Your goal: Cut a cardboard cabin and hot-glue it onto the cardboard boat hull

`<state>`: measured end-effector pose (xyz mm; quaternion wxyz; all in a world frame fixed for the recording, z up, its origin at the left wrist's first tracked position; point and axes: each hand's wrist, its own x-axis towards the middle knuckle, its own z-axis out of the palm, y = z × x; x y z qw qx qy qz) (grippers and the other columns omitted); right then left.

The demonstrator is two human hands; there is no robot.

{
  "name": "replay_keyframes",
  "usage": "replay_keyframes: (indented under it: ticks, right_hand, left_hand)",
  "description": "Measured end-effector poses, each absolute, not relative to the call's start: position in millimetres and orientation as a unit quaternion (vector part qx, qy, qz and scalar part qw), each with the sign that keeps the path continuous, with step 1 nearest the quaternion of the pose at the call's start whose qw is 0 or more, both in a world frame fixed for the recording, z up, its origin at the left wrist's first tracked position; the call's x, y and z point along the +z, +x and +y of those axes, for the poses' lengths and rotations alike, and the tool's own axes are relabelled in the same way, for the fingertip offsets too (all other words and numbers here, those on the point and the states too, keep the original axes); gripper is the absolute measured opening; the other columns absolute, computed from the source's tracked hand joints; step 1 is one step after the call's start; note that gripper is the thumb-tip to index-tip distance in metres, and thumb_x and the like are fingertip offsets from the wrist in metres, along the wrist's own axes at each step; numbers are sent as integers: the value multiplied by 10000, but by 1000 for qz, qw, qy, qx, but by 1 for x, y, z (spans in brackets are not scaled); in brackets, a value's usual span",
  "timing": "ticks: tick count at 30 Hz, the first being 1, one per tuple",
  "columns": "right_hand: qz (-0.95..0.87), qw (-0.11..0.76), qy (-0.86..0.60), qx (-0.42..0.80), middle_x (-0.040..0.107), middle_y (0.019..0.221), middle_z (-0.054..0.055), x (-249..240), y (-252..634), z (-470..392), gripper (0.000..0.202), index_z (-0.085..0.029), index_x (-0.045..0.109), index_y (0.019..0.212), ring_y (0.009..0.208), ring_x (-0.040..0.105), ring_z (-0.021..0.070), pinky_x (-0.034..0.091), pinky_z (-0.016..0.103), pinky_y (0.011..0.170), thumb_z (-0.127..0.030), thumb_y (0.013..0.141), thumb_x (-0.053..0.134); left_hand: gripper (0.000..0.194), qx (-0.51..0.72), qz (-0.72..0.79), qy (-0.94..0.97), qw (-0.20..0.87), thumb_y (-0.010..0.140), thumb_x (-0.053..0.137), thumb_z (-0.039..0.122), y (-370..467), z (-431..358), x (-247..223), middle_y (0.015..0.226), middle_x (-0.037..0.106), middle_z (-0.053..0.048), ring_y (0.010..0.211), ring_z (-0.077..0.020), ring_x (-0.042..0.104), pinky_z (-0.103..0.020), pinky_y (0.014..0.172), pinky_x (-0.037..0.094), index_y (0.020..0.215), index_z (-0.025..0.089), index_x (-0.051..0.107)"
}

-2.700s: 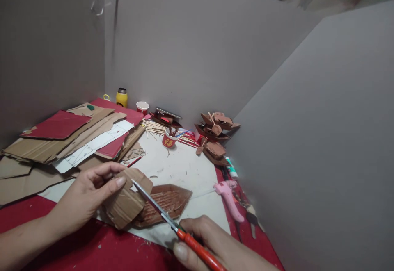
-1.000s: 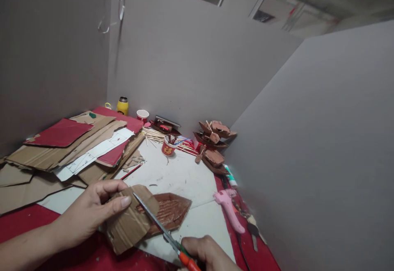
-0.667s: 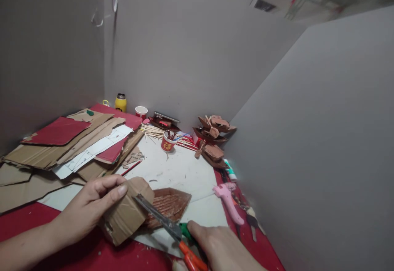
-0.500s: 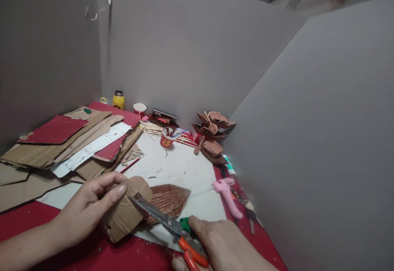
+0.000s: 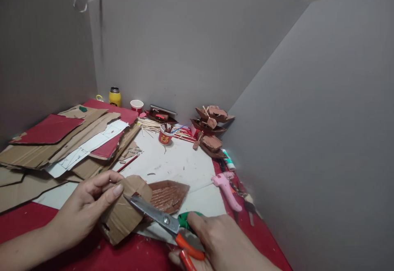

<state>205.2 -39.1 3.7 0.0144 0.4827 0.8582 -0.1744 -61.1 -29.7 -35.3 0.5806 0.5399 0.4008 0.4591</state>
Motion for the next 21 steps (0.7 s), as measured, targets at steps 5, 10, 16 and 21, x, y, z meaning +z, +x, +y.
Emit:
replay_keyframes:
  ticks: [5,10,16,21]
  right_hand:
    - [864,5,474,-170,579,562,-5,-2,209,-41,356,-225,453,655,440,398,116,272,248,432,-492,886,500]
    - [863,6,478,-163,602,582,6,-1,208,-41,366,-225,472,650,464,444,123,304,243,451,-505,881,513]
    - [836,59,501,-216,643,665,20,16,208,-39,308,-216,587,726,550,527,153,383,231,498,-498,849,563]
    - [815,27,499,-293,668,763,45,22,215,-40,390,-206,642,812,659,589,186,477,248,599,-576,859,527]
  left_hand:
    - [280,470,395,515,598,898,584,452,-59,-30,-33,755,616,19,673,-106,531,-177,607,437,871,175,605]
    - [284,465,389,502,617,895,588,456,-59,-30,-34,750,625,19,659,-100,535,-174,603,439,869,174,602]
    - [278,442,399,543,591,906,576,440,-64,-30,-30,745,627,14,660,-100,528,-172,602,436,867,171,634]
    - [263,449,420,547,568,889,603,432,-74,-24,-22,796,667,-1,712,-120,564,-184,626,456,895,175,662]
